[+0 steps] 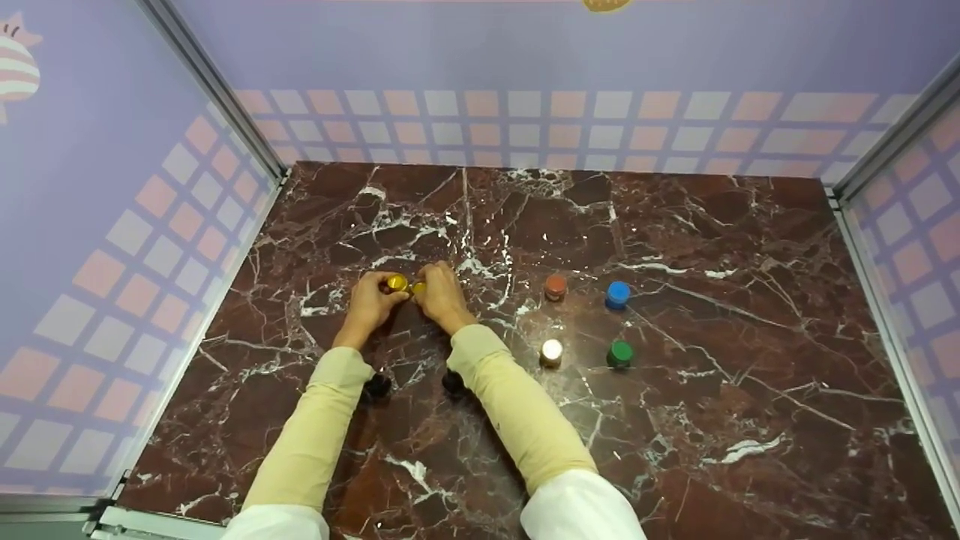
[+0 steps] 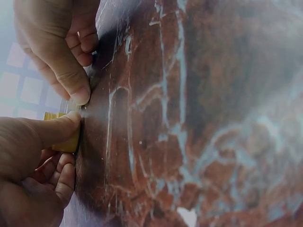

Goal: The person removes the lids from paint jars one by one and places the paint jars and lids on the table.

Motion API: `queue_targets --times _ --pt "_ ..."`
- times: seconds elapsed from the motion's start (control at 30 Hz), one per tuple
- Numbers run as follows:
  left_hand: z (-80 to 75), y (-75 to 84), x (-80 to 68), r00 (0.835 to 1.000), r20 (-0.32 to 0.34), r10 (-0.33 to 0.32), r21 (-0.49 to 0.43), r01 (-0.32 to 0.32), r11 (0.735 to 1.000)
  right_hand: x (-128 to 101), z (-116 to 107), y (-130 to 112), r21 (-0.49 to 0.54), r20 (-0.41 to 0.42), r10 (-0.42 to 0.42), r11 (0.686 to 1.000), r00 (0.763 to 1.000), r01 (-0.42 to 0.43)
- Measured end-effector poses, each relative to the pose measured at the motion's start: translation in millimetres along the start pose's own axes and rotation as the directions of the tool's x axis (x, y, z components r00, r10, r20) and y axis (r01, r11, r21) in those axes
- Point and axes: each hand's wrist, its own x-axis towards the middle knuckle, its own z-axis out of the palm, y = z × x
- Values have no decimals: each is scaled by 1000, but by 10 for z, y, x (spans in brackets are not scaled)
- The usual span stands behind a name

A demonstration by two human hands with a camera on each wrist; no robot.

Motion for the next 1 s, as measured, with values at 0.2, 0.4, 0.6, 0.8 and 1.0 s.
queue_targets --times 0.2,0.4,0.6,0.8,1.0 --pt "19 -15 -5 1000 -15 6 -5 -6 1000 -12 -1 9 12 7 4 1000 1000 -4" --pt "75 -81 12 997 -62 45 -42 -48 998 -17 -1 32 8 5 -29 1000 1000 29" --pt "95 -71 15 998 -58 35 -31 -37 999 -25 -26 47 15 29 -18 1000 999 17" --pt "52 27 -13 999 -42 29 1 -29 1000 -56 -89 80 72 41 -43 997 998 40" --pt "43 14 -29 999 -40 12 15 -11 1000 -175 -228 116 230 10 -30 973 1000 27"
